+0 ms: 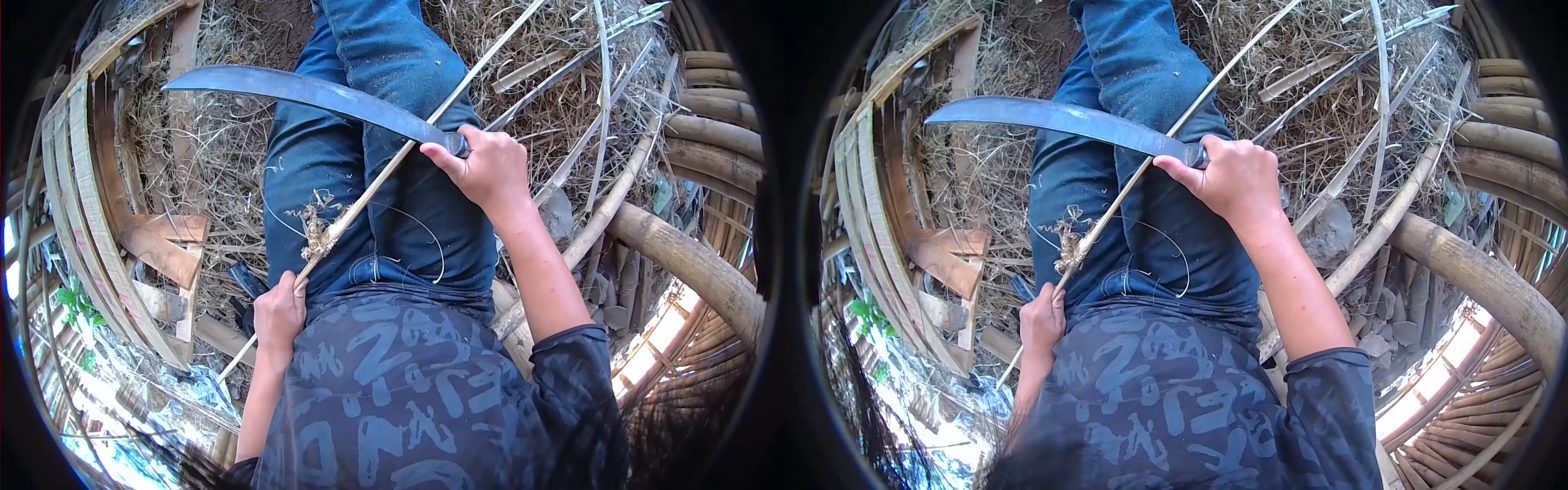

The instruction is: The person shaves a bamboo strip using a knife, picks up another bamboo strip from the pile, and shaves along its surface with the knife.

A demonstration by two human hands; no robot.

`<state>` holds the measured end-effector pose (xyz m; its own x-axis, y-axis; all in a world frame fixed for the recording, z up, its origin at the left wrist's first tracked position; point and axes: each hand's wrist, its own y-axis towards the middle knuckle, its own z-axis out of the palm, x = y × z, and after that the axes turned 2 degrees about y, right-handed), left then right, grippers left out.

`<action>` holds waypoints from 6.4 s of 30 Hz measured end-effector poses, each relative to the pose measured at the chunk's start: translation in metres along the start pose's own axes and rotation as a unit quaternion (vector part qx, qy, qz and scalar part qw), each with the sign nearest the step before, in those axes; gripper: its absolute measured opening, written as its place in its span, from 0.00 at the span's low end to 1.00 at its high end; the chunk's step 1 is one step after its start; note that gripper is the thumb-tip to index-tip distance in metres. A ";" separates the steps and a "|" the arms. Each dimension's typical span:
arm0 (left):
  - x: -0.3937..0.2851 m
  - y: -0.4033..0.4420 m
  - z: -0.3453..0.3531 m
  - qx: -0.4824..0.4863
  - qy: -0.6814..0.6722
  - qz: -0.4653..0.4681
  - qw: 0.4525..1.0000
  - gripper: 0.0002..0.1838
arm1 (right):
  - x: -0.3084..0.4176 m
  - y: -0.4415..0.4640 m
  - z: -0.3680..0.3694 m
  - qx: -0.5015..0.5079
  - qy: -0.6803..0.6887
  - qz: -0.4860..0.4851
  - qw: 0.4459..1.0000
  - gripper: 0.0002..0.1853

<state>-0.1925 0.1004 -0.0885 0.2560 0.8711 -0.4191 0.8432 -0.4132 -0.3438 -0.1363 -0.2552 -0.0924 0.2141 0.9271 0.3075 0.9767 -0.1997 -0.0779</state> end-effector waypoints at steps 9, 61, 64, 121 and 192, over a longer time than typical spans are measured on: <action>-0.002 -0.014 -0.020 0.000 0.040 -0.007 0.999 0.14 | 0.002 -0.007 0.007 -0.027 -0.017 -0.015 0.999 0.42; 0.064 -0.116 -0.141 0.017 0.125 -0.041 0.991 0.21 | -0.015 0.010 0.020 -0.001 0.123 0.193 0.974 0.45; 0.064 -0.113 -0.152 0.025 0.129 -0.044 0.990 0.19 | -0.017 0.011 0.018 0.009 0.121 0.207 0.971 0.46; 0.044 -0.030 -0.101 -0.002 0.072 0.017 0.997 0.19 | -0.056 -0.062 0.024 -0.151 0.568 0.322 0.742 0.34; 0.028 -0.035 -0.067 0.318 -0.493 -0.241 0.773 0.21 | -0.007 0.001 0.016 -0.043 0.030 0.039 0.998 0.44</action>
<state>-0.1829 0.1565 -0.0316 -0.7642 0.4683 -0.4435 0.2460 -0.4240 -0.8716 -0.1365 -0.2567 -0.1094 0.2866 0.8878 0.3601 0.9540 -0.2991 -0.0218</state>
